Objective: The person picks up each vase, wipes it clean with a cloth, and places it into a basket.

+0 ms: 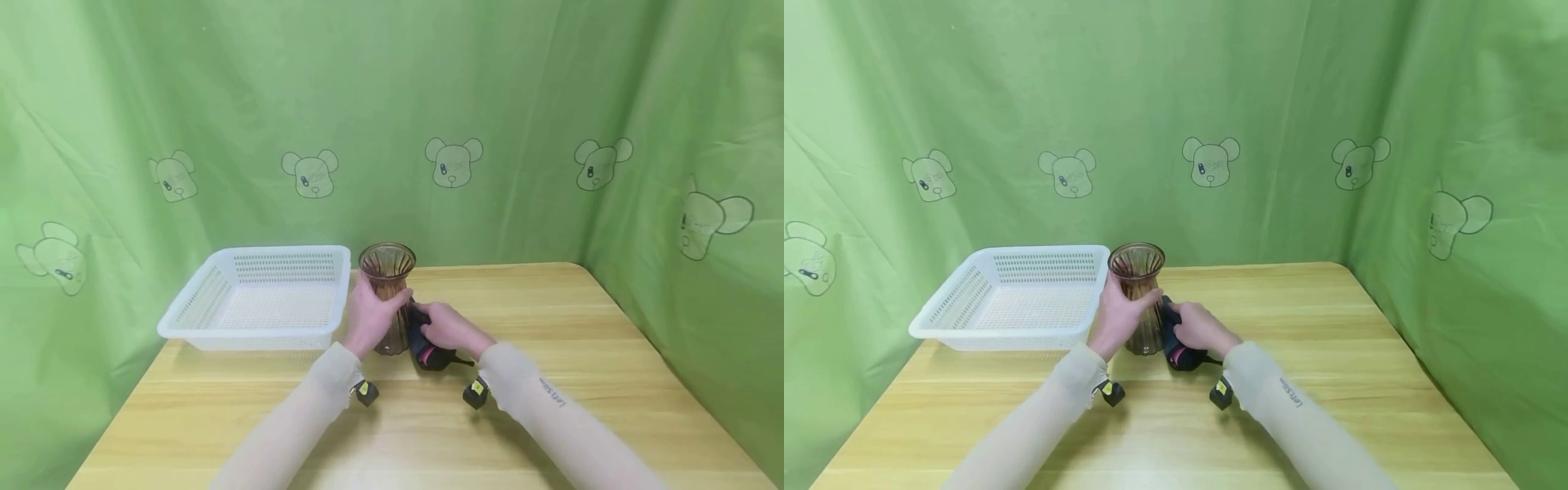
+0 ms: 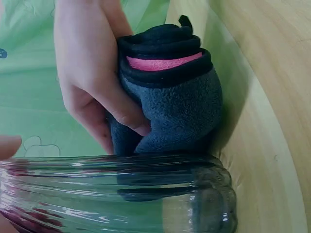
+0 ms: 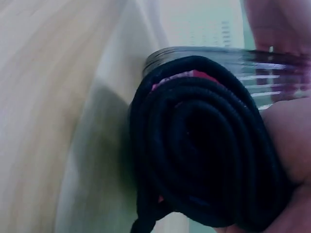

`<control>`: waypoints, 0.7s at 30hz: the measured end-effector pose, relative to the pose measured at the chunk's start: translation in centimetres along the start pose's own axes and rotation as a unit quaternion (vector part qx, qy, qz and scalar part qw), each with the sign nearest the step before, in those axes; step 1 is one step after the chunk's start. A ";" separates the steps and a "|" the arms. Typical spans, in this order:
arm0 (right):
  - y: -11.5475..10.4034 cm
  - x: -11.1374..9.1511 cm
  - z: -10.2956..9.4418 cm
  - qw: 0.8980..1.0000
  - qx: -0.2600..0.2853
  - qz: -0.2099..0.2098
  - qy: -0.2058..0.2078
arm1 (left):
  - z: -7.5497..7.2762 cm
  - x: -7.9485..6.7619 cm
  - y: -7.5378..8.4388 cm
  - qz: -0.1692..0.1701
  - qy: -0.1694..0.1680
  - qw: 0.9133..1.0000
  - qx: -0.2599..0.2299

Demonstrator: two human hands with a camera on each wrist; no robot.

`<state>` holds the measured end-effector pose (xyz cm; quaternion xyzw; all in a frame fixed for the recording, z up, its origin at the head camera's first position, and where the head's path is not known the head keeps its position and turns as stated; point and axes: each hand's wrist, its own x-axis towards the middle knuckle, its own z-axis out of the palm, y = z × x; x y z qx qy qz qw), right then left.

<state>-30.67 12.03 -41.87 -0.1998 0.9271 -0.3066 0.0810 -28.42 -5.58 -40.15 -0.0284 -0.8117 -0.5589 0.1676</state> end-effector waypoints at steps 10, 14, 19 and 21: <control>-1.2 -0.4 -3.0 0.996 0.086 -0.011 0.032 | 0.0 0.4 -0.4 0.017 0.004 1.000 0.004; -2.9 -0.5 -5.5 0.990 0.116 -0.029 0.078 | -0.3 0.5 -0.4 0.026 -0.005 0.999 0.018; -3.8 -0.2 -6.2 0.987 0.119 -0.036 0.105 | -0.4 0.5 -0.6 0.040 0.000 0.998 0.040; -3.6 -0.2 -5.6 0.990 0.099 -0.037 0.089 | -0.4 0.5 -0.7 0.037 -0.005 0.999 0.039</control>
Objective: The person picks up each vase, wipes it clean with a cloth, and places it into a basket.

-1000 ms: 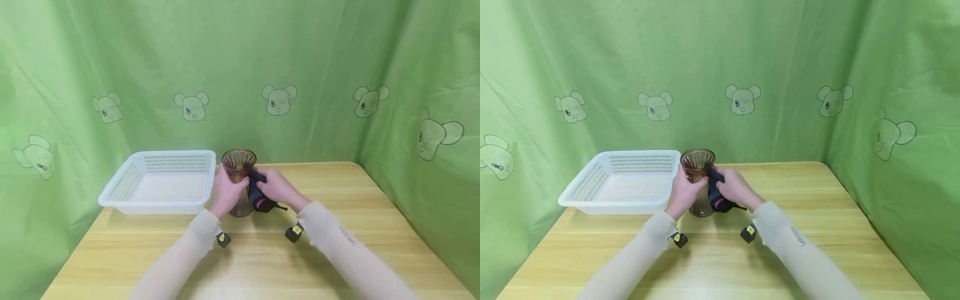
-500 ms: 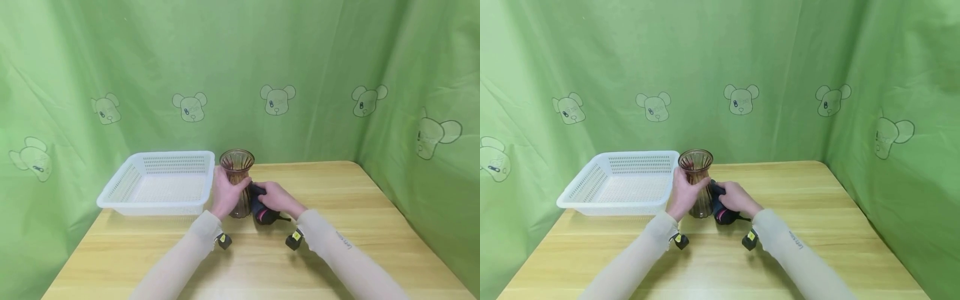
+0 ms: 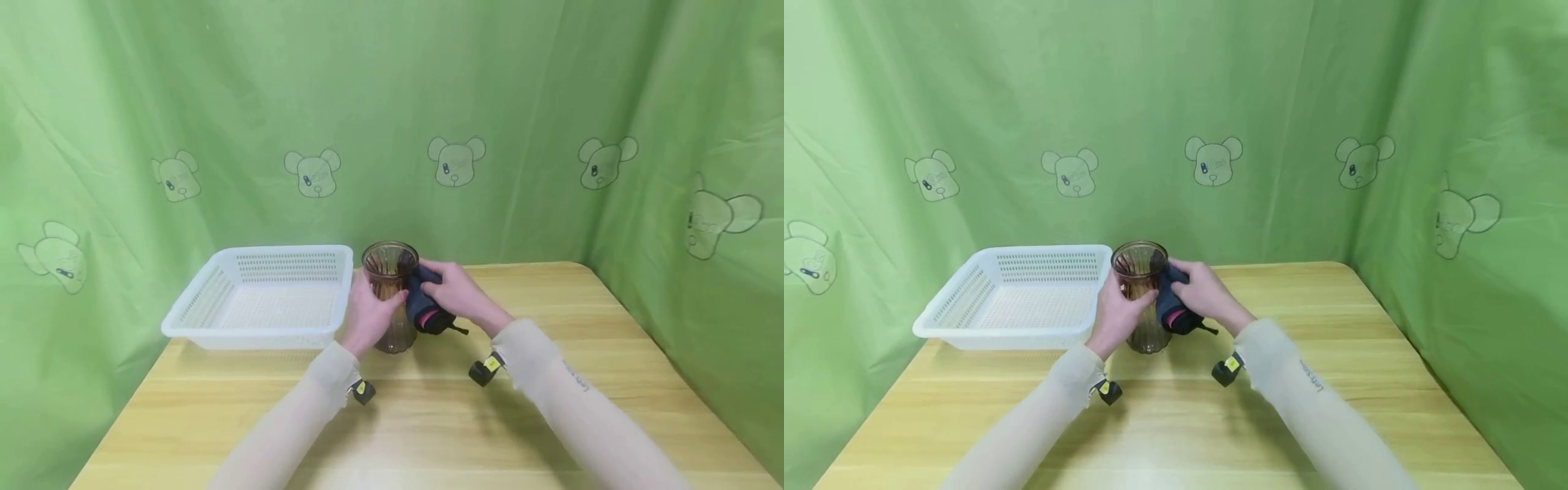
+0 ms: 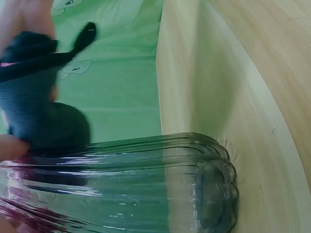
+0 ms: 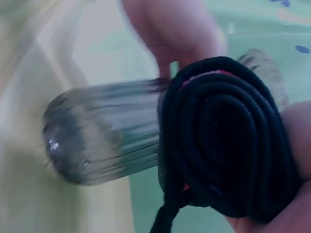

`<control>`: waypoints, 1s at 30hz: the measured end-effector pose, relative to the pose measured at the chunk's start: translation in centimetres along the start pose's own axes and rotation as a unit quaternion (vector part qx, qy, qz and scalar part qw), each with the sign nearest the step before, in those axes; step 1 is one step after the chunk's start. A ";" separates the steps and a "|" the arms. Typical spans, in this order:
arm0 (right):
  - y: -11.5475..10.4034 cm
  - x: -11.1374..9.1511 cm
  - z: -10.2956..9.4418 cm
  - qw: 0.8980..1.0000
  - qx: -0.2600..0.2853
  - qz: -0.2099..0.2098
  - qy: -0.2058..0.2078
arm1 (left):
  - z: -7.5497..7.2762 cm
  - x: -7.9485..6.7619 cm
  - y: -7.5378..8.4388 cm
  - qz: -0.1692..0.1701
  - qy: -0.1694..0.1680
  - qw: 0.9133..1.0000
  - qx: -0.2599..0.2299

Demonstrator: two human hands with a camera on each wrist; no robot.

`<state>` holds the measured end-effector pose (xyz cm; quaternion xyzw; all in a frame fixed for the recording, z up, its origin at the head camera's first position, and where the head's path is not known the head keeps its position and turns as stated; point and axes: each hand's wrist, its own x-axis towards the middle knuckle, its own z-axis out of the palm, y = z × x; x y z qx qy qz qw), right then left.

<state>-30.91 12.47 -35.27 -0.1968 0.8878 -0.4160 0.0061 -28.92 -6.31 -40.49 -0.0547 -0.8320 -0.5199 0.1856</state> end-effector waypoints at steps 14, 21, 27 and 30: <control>5.4 -0.9 5.5 0.990 -0.104 0.026 -0.089 | 0.1 0.0 -0.4 -0.031 -0.001 0.999 -0.030; 3.7 -0.5 3.0 0.996 -0.036 0.027 -0.080 | 0.0 0.2 -0.4 -0.021 -0.005 0.999 -0.031; 0.7 0.1 0.2 1.000 -0.023 -0.005 -0.021 | -0.2 0.4 -0.1 -0.010 -0.025 1.000 -0.013; 0.1 0.2 -0.4 1.000 -0.028 -0.012 0.001 | -0.3 0.3 0.1 -0.023 -0.036 0.999 -0.010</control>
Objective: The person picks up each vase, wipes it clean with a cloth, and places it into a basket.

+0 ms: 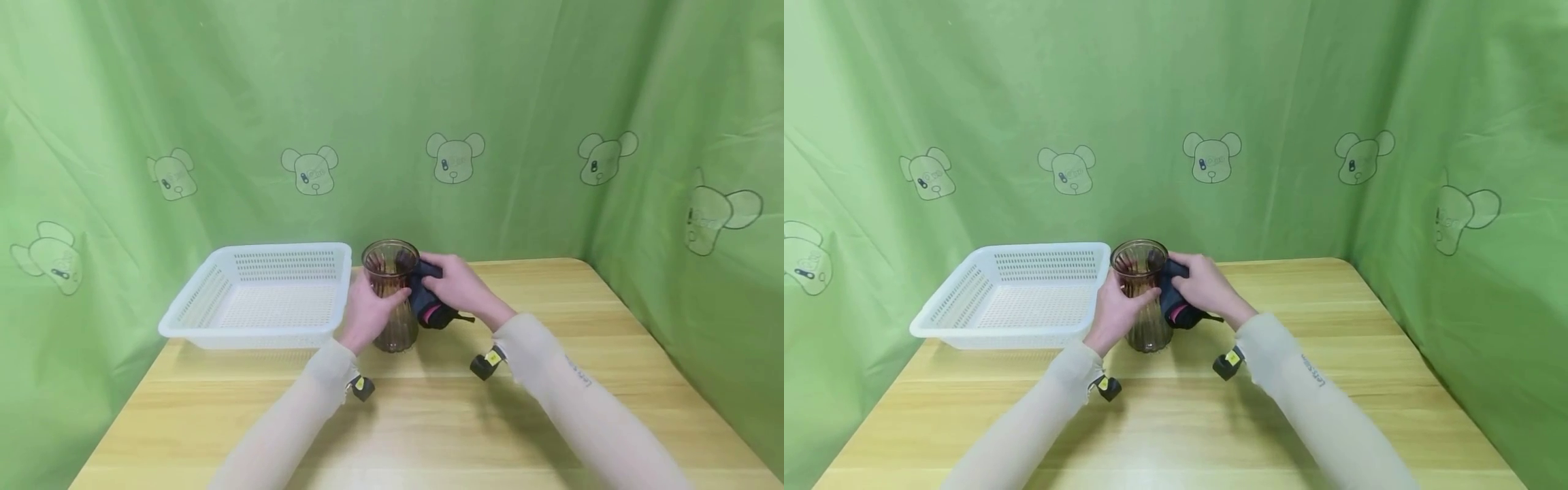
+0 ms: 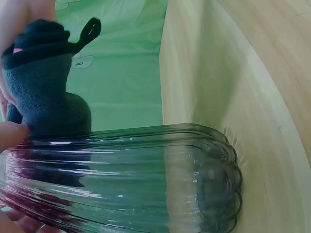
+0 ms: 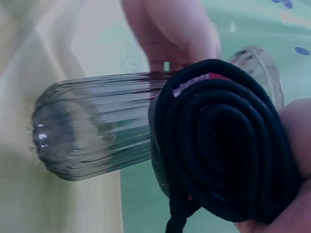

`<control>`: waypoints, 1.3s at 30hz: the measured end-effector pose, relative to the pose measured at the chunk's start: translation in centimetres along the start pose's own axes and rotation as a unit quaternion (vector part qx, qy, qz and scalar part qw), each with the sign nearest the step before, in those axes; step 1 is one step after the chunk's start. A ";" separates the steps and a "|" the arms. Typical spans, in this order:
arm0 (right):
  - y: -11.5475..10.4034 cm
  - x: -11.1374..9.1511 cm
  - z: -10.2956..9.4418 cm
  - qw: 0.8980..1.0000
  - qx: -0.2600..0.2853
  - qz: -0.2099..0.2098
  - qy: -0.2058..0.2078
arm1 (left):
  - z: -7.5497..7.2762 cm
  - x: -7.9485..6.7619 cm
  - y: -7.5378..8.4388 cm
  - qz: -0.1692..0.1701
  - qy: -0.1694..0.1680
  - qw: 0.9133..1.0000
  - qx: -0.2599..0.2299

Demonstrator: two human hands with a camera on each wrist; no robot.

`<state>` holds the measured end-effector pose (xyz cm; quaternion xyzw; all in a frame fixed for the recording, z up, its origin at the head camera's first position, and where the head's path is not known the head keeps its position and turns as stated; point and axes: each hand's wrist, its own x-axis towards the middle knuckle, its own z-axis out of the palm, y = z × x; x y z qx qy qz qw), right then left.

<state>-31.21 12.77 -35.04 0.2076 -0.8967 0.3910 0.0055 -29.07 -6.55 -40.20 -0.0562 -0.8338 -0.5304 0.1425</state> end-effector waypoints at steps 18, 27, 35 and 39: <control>5.6 -1.4 5.4 0.994 -0.067 0.035 -0.078 | 0.2 -0.1 0.2 -0.012 -0.021 0.999 -0.035; 3.9 -1.3 3.2 0.998 -0.021 0.013 -0.065 | 0.4 -0.2 -0.3 0.005 0.013 0.999 -0.033; 0.3 -0.5 0.1 1.000 -0.002 0.001 0.004 | 0.0 -0.3 0.1 -0.006 0.005 1.000 -0.012; 0.3 -0.4 0.4 1.000 -0.008 -0.009 0.016 | -0.1 -0.3 0.3 -0.012 -0.009 1.000 0.000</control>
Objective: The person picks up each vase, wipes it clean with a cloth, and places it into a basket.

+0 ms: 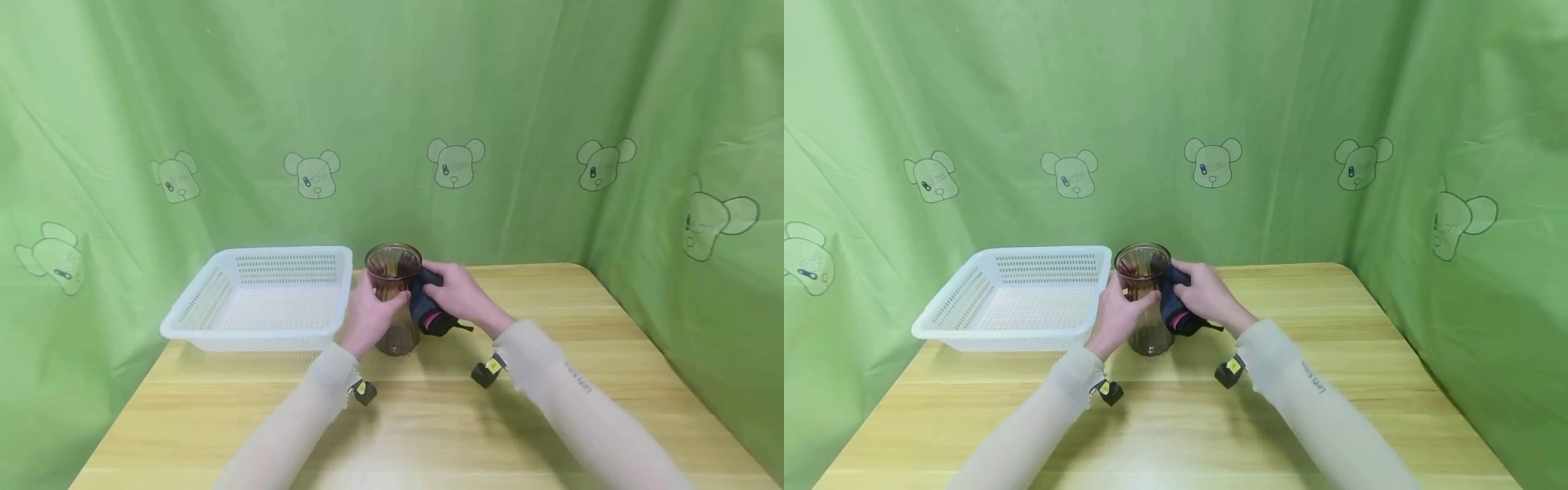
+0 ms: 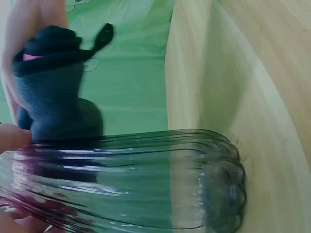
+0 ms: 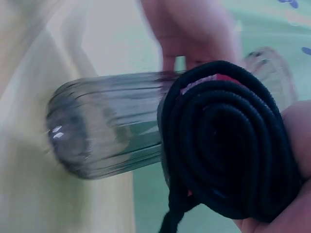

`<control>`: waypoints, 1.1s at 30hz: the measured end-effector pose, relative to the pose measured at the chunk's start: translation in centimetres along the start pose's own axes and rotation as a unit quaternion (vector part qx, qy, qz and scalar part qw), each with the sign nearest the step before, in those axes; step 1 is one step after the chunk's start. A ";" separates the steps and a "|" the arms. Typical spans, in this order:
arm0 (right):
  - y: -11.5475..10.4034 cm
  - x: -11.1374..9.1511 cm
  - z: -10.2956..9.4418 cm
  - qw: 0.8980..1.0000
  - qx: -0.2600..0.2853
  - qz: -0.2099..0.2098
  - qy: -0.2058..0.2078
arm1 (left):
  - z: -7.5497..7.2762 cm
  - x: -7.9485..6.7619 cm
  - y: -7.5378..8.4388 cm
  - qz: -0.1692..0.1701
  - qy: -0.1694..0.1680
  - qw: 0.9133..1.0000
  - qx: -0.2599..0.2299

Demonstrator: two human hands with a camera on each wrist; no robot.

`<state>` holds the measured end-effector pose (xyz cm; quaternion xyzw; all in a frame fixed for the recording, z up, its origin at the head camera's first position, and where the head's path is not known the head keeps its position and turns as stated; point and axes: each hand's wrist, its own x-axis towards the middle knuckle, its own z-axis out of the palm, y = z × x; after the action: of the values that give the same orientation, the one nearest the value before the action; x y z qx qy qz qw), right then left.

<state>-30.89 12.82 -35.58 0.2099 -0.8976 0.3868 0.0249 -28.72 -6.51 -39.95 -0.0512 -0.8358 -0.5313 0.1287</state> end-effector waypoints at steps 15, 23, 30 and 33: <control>4.6 -1.5 4.6 0.993 -0.029 0.052 -0.099 | 0.5 0.0 -0.1 0.006 0.027 0.999 -0.044; 2.7 -0.7 1.6 0.996 0.015 0.034 -0.082 | 0.4 -0.1 -0.3 0.005 0.028 0.999 -0.018; -0.4 0.2 -1.0 0.999 0.024 0.022 -0.022 | 0.1 -0.1 0.0 0.005 0.014 1.000 -0.016; -0.5 0.3 -0.6 0.999 0.023 0.019 -0.013 | 0.1 -0.3 0.1 0.003 0.003 1.000 -0.013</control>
<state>-31.07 12.88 -34.76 0.1985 -0.8927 0.4046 0.0013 -28.46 -6.34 -39.94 -0.0533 -0.8283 -0.5418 0.1322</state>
